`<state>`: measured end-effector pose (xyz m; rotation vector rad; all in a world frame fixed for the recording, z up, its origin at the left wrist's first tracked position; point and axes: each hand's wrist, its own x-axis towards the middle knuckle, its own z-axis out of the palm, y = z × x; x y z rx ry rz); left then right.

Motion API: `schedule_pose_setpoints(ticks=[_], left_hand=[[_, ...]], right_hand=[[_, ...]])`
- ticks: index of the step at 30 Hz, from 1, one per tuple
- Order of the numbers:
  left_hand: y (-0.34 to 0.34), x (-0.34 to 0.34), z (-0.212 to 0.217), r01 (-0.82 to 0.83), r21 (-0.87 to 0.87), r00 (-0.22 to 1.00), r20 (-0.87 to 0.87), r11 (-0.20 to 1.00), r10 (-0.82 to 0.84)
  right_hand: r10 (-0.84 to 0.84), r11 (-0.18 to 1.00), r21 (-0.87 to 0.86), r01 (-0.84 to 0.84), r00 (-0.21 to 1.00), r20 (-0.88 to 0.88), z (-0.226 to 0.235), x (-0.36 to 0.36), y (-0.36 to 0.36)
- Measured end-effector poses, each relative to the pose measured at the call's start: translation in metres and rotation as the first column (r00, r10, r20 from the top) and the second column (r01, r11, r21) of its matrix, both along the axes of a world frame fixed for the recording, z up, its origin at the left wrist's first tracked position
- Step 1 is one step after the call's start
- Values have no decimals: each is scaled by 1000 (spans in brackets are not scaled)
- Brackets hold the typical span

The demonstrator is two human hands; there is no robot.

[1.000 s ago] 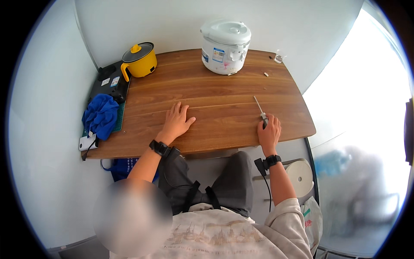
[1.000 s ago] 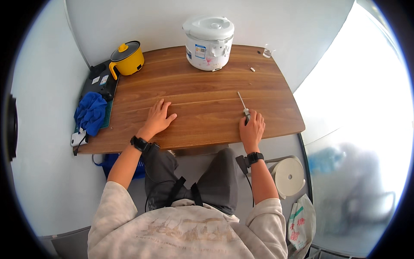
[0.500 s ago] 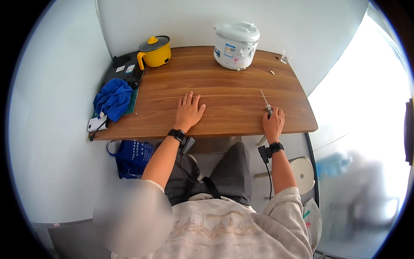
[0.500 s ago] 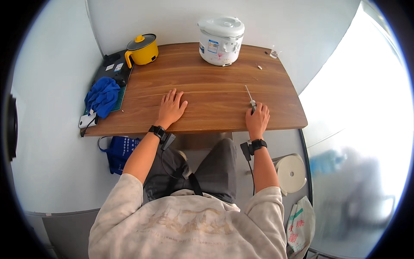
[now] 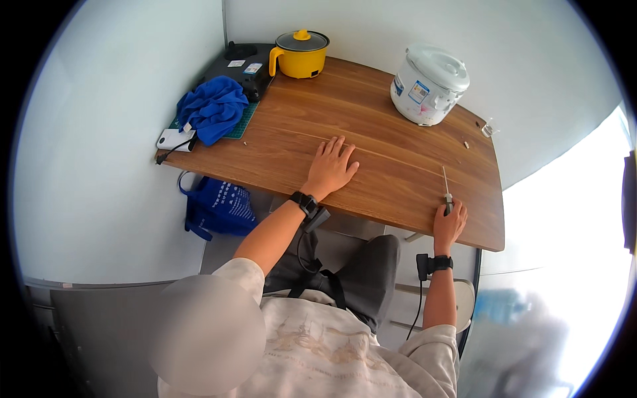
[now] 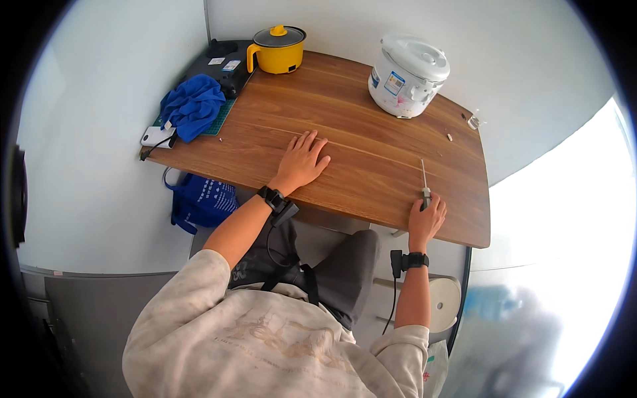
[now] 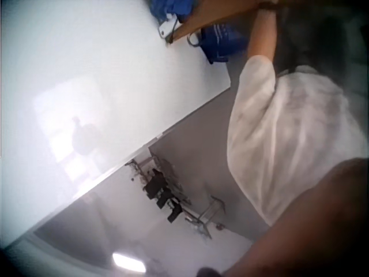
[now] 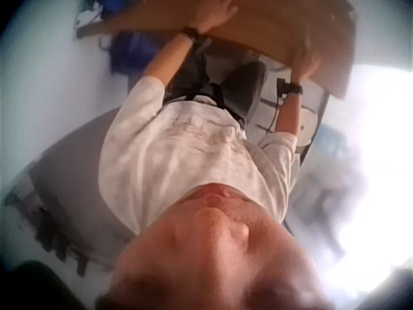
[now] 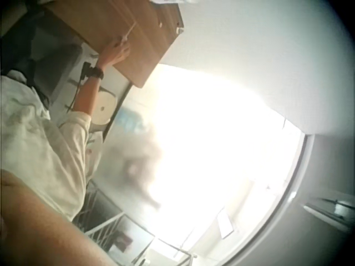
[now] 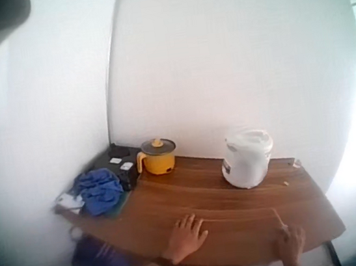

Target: The person uses a screwdriver to remove screws from a white rice cooker and its lid, then wipes the table with a blue cloth. They continue to unscrew and remove small plastic components from the lid, placing them on the table.

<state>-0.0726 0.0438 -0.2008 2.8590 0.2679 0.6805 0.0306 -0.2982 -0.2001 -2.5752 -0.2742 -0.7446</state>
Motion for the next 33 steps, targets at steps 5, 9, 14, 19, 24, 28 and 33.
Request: schedule_pose_setpoints(ticks=[5,9,14,19,24,28,33], left_hand=[[-3,0,5,5,-22,1000,-12,1000,-5],[-1,4,7,14,-34,999,-35,999,-15],[-1,3,3,2,-10,996,-85,1000,-3],[-3,4,6,-12,30,995,-95,999,15],[-2,5,6,-2,39,997,-81,999,5],[1,4,5,5,33,997,-72,999,-3],[-1,3,7,-4,40,996,-87,999,8]], right_hand=[[9,1000,-9,-9,1000,-5,-3,2,-4],[14,1000,4,-15,999,53,-3,6,-4],[2,999,38,-3,1000,21,-5,2,-2],[-19,999,43,19,1000,-2,-1,1,-1],[-22,998,52,21,1000,13,0,0,-1],[-11,998,55,10,1000,19,0,-1,1],[-12,998,65,12,1000,11,-1,1,0]])
